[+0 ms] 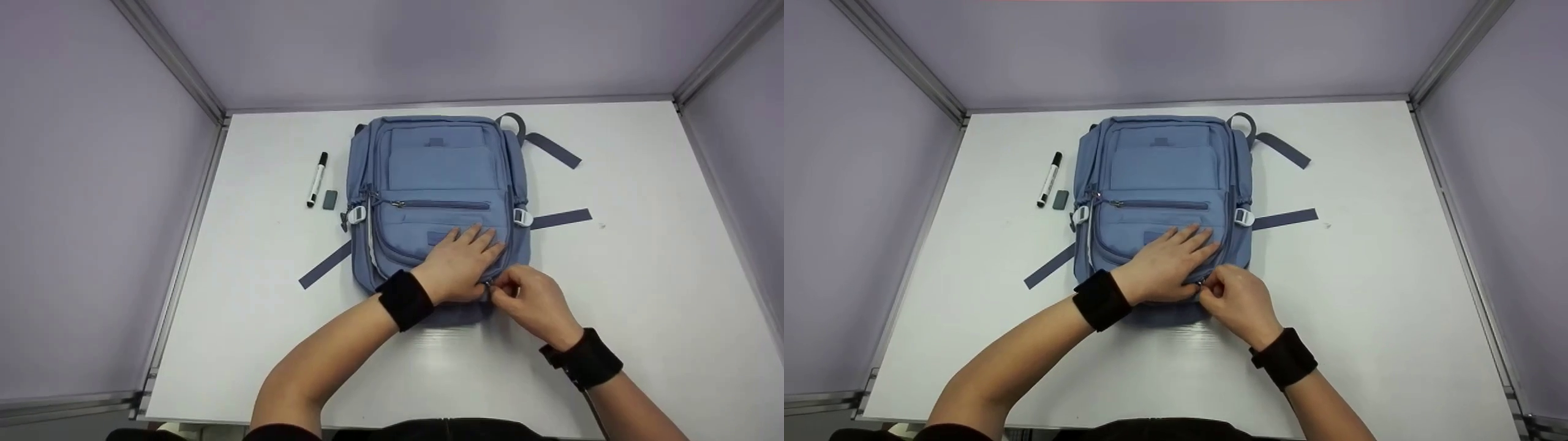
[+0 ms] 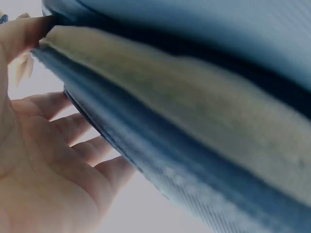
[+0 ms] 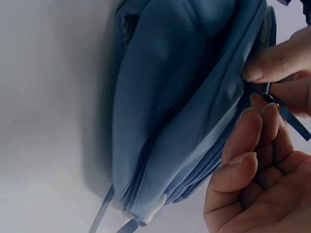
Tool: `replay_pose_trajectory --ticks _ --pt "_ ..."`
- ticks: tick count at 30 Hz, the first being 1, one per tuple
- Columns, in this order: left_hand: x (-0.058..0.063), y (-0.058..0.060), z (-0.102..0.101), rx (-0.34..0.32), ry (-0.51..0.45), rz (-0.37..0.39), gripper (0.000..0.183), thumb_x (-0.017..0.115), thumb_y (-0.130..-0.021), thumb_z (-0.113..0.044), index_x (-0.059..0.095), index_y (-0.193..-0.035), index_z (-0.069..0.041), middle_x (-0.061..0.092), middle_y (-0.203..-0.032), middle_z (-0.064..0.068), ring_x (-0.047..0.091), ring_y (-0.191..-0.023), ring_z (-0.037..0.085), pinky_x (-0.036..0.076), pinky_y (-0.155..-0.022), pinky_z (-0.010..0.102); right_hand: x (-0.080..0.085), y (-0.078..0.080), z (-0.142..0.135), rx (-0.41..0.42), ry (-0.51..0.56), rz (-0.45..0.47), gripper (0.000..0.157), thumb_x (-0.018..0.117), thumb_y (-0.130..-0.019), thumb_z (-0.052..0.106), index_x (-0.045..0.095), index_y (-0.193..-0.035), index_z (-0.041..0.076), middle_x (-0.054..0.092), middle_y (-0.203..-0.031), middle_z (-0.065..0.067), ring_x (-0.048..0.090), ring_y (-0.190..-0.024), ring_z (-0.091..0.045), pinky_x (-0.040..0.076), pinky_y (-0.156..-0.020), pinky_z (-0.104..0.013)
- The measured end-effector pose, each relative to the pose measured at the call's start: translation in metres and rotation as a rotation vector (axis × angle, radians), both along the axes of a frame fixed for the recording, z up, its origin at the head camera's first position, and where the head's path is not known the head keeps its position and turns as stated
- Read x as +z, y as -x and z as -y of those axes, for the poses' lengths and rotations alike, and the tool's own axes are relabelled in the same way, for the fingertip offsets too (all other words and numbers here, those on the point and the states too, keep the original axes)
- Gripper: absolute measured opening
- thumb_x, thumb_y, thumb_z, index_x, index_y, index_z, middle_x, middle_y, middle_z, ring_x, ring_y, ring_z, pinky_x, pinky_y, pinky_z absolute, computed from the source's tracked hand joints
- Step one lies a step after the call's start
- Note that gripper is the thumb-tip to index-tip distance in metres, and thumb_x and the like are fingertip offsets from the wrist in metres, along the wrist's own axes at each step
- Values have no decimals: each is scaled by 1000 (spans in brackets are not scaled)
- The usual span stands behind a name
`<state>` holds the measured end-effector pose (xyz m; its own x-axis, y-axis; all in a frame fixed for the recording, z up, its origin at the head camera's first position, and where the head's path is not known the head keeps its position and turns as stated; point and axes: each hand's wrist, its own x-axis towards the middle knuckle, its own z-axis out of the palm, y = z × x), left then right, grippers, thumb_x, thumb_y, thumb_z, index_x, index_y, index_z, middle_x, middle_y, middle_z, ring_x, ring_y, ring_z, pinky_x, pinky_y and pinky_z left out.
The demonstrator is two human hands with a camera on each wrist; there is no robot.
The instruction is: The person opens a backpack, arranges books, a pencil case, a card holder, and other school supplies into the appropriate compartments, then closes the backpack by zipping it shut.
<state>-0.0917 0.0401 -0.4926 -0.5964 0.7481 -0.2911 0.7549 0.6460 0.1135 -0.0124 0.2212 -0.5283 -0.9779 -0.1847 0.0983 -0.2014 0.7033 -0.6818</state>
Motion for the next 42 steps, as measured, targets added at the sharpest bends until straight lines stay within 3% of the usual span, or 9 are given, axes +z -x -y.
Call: replay_pose_trajectory --ticks 5,9,12,15,19,29,33,38,42 --pt "1 0 1 -18 -22 -11 79 61 -99 -50 27 -163 -19 21 -169 8 17 -155 31 25 -120 55 -1 1 6 22 16 25 11 74 -87 9 70 -82 17 59 -78 9 53 -71 -10 45 -64 -30" --pt "-4 -9 10 -48 -156 -147 69 67 -97 -47 47 -154 -15 41 -159 9 35 -147 30 35 -115 49 -1 0 2 -15 22 54 7 75 -90 13 73 -85 17 62 -81 8 55 -73 -10 45 -65 -30" --pt "-8 -26 21 -43 -337 -301 40 71 -96 -35 69 -129 -14 63 -133 5 57 -123 24 51 -99 37 -1 -2 -2 -45 24 48 10 78 -90 15 71 -83 19 61 -79 8 54 -72 -11 43 -64 -29" --pt "-10 -47 31 -21 -469 -416 14 70 -95 -23 75 -105 -14 67 -101 0 63 -90 16 56 -70 28 0 -5 -4 -56 42 39 13 80 -89 16 70 -81 20 61 -78 8 54 -72 -11 43 -63 -27" --pt "-15 -64 32 -14 -492 -507 13 70 -96 -22 75 -105 -14 65 -85 -2 61 -73 15 52 -54 27 3 -10 -3 -51 80 48 10 81 -89 15 73 -83 19 64 -79 11 55 -72 -10 44 -64 -26" --pt "-30 -57 18 -8 -534 -561 17 74 -93 -31 68 -87 -16 65 -83 -3 60 -75 16 47 -63 28 4 -11 -4 8 300 145 7 75 -95 17 79 -90 20 70 -89 8 60 -78 -12 46 -66 -22" --pt "-31 -55 21 0 -575 -550 12 73 -94 -21 66 -86 -15 66 -82 -2 60 -74 16 49 -63 28 -1 -4 -13 67 280 -50 11 76 -93 7 79 -97 16 72 -96 4 62 -84 -13 48 -71 -21" --pt "-32 -56 23 26 -600 -496 13 76 -85 -14 64 -87 -14 64 -84 -1 60 -75 17 50 -66 30 -14 11 -22 193 -10 -458 32 80 -79 -7 77 -109 5 70 -108 -5 63 -100 -22 47 -89 -30" --pt "-32 -59 25 41 -584 -475 20 80 -81 -18 62 -88 -14 63 -86 0 60 -78 18 50 -67 30 -22 20 -23 303 -141 -592 38 85 -75 -3 76 -112 4 70 -108 -8 64 -100 -26 50 -88 -39"
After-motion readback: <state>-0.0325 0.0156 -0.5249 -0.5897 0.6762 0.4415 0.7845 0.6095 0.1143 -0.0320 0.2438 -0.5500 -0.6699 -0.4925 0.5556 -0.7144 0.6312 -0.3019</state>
